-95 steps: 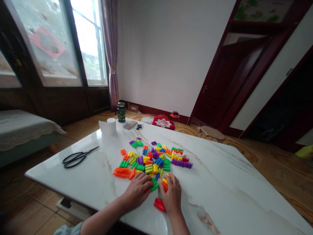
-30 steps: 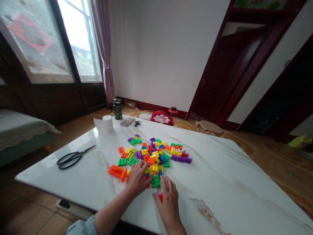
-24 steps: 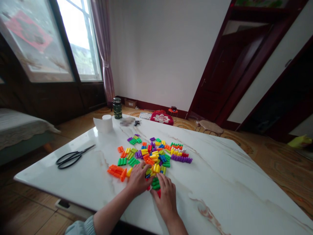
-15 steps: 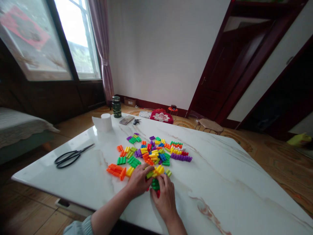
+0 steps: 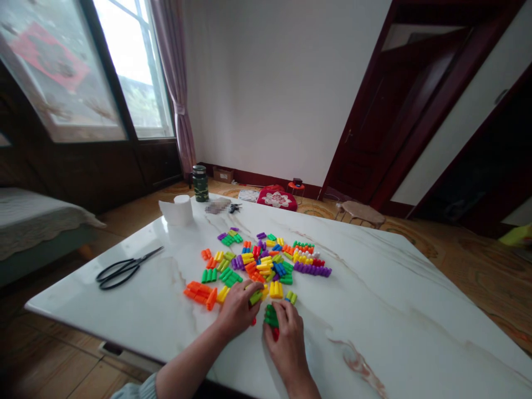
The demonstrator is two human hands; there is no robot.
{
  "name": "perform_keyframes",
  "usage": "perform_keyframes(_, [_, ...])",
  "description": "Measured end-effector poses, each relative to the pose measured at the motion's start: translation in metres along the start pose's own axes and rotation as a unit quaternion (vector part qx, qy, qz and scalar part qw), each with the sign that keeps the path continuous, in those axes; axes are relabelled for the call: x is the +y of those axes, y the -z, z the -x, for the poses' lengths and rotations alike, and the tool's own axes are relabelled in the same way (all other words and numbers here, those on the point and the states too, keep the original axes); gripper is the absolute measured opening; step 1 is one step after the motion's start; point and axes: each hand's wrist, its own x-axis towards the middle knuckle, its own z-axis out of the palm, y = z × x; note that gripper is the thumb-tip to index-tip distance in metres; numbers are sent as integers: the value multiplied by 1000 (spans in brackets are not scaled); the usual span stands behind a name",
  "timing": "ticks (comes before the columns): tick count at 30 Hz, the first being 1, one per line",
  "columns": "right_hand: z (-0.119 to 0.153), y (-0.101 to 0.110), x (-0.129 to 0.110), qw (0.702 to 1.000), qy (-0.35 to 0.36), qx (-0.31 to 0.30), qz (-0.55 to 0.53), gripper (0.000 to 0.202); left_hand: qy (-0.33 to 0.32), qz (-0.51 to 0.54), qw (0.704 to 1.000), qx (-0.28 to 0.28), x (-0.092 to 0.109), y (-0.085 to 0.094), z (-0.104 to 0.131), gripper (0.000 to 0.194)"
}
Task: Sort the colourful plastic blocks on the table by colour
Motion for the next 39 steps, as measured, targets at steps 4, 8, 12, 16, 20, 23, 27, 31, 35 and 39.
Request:
perform_keyframes(4, [-3,3,-2,1000,-2,-25,10,40,5,1,1000,-11,-1,-2,-1,35])
perform_keyframes(8, [-4,7,-6,999,-10,-41,8,38,27,-2,1000,-11,-4,-7,-1,40])
perform_keyframes(12, [-4,8,-7,998,11,-61,2,34,34,-10,999,-2,-5,-9,-1,39])
perform_keyframes(16, [-2,5,-5,997,40,-61,26,33,38,-13,999,4,-7,-9,0,39])
perform_keyframes(20, [-1,3,-1,996,44,-63,35,27,44,-11,999,5,-7,-9,0,38])
perform_keyframes(23, [-12,-3,4,998,38,-32,32,24,44,-7,999,9,-6,-9,0,38])
perform_keyframes(27, [-52,-17,-2,998,-10,44,-35,28,40,-12,999,18,-4,-6,-1,38])
perform_keyframes(31, [-86,-22,-7,994,-12,61,-91,34,49,-22,998,16,-2,-3,-2,41])
perform_keyframes(35, [-74,-15,16,988,-57,137,-32,37,57,-10,998,20,-1,-3,-2,38])
perform_keyframes(39, [-33,-24,41,975,-155,162,11,48,56,-5,998,21,-3,-6,-2,36])
